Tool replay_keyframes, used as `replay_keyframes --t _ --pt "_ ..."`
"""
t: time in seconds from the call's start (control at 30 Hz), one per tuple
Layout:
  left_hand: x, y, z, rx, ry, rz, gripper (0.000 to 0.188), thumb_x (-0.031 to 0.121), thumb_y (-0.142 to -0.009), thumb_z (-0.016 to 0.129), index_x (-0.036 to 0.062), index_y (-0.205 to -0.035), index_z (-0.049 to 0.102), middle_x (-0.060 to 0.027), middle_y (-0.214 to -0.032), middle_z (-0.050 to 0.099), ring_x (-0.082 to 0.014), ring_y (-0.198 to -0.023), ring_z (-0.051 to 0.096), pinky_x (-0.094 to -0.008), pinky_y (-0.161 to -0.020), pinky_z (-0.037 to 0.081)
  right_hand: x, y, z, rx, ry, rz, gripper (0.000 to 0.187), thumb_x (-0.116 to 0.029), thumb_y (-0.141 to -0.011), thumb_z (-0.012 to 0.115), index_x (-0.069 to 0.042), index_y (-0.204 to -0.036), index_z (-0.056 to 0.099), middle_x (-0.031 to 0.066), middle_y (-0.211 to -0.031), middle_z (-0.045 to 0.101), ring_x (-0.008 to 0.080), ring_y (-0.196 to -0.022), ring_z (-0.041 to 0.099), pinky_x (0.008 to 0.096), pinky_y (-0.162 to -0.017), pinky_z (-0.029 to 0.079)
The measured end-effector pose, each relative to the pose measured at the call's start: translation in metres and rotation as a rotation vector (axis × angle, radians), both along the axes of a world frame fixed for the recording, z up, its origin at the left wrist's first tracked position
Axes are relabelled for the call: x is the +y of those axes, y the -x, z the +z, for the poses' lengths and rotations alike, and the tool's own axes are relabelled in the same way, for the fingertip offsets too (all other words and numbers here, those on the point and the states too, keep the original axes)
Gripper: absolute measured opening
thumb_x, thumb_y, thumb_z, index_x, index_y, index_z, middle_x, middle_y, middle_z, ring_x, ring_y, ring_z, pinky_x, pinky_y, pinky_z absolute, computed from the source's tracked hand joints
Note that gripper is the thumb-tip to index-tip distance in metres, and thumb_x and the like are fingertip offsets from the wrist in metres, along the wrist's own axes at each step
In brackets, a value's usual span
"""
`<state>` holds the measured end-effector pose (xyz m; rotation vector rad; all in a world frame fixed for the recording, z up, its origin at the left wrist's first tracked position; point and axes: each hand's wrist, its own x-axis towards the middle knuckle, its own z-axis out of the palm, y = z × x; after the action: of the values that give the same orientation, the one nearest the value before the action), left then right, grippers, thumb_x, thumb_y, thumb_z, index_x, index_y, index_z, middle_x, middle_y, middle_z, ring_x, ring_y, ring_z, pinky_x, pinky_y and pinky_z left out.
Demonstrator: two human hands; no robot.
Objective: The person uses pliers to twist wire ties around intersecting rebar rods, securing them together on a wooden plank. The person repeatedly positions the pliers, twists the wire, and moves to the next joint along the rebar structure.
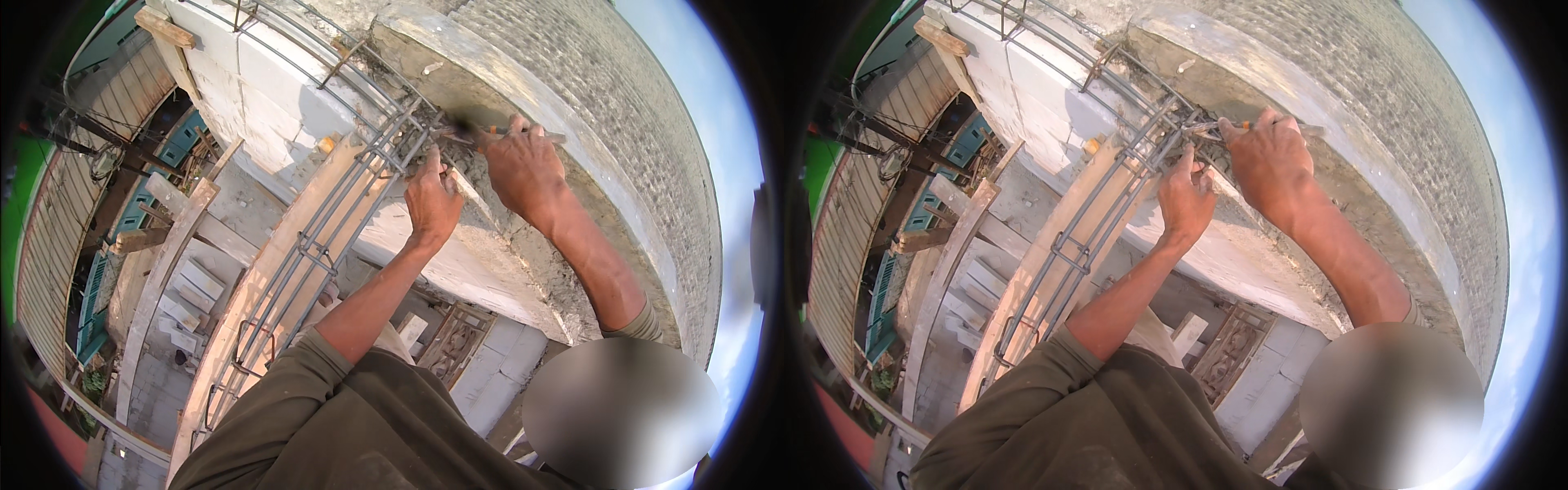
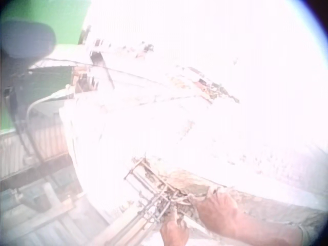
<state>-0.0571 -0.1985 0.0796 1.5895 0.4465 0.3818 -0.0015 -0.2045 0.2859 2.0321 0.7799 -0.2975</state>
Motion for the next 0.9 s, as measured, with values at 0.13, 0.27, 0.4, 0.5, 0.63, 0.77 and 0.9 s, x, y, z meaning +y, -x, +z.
replay_keyframes --t 0.13,0.27,0.4,0.5,0.63,0.77,0.9 --pt "0.003 -0.001 0.000 -0.003 0.011 -0.024 0.061 -0.003 -0.086 0.075 -0.0126 -0.144 0.059 -0.0161 -0.104 0.075 -0.0314 -0.090 0.072 -0.0391 -0.081 0.057 0.016 0.007 0.001 -0.020 0.114 0.015 0.066 -0.016 -0.100 0.066 -0.010 -0.163 0.047 0.0137 -0.106 0.073 0.0296 -0.108 0.065 0.0377 -0.085 0.053" --pt "0.003 -0.006 -0.009 -0.061 -0.012 -0.048 0.061 -0.007 -0.086 0.072 -0.0135 -0.145 0.058 -0.0168 -0.100 0.072 -0.0307 -0.089 0.072 -0.0388 -0.080 0.059 0.012 0.001 -0.006 -0.014 0.106 0.046 0.069 -0.016 -0.098 0.068 -0.012 -0.163 0.047 0.0119 -0.104 0.072 0.0262 -0.103 0.063 0.0388 -0.078 0.053" --pt "0.000 -0.006 -0.017 -0.132 0.065 -0.046 0.060 -0.009 -0.087 0.068 -0.0138 -0.146 0.056 -0.0166 -0.100 0.071 -0.0283 -0.091 0.071 -0.0383 -0.077 0.061 0.000 0.007 -0.009 -0.094 0.075 0.193 0.058 -0.017 -0.097 0.070 -0.006 -0.152 0.058 0.0105 -0.101 0.073 0.0236 -0.096 0.062 0.0400 -0.072 0.051" --pt "-0.004 0.005 -0.015 -0.138 0.164 -0.005 0.062 -0.007 -0.091 0.069 -0.0128 -0.150 0.053 -0.0153 -0.103 0.071 -0.0249 -0.092 0.071 -0.0345 -0.078 0.060 -0.010 -0.001 -0.013 -0.094 0.005 0.112 0.040 -0.016 -0.096 0.071 0.000 -0.132 0.067 0.0097 -0.094 0.074 0.0244 -0.093 0.063 0.0397 -0.071 0.050" --pt "-0.010 0.018 0.000 -0.118 0.425 0.027 0.055 0.000 -0.097 0.070 -0.0125 -0.148 0.053 -0.0135 -0.106 0.069 -0.0194 -0.094 0.069 -0.0276 -0.082 0.057 -0.021 -0.010 -0.016 -0.019 -0.039 -0.020 0.024 -0.012 -0.093 0.071 0.002 -0.113 0.070 0.0116 -0.089 0.074 0.0289 -0.092 0.070 0.0431 -0.073 0.055" --pt "-0.009 0.014 0.012 -0.038 1.073 0.081 0.047 0.013 -0.099 0.075 -0.0079 -0.137 0.058 -0.0120 -0.111 0.069 -0.0204 -0.092 0.067 -0.0347 -0.084 0.058 -0.055 -0.025 -0.025 0.270 -0.232 -0.306 0.015 -0.009 -0.093 0.069 0.001 -0.104 0.066 0.0173 -0.088 0.072 0.0307 -0.081 0.072 0.0472 -0.072 0.059" --pt "0.014 0.000 0.026 0.053 1.478 -0.183 0.049 0.038 -0.104 0.071 0.0015 -0.133 0.057 -0.0099 -0.113 0.069 -0.0177 -0.096 0.066 -0.0319 -0.085 0.054 -0.052 -0.025 -0.020 0.810 -0.716 -1.175 0.012 -0.008 -0.096 0.070 -0.002 -0.102 0.061 0.0121 -0.078 0.067 0.0245 -0.063 0.067 0.0411 -0.055 0.059"
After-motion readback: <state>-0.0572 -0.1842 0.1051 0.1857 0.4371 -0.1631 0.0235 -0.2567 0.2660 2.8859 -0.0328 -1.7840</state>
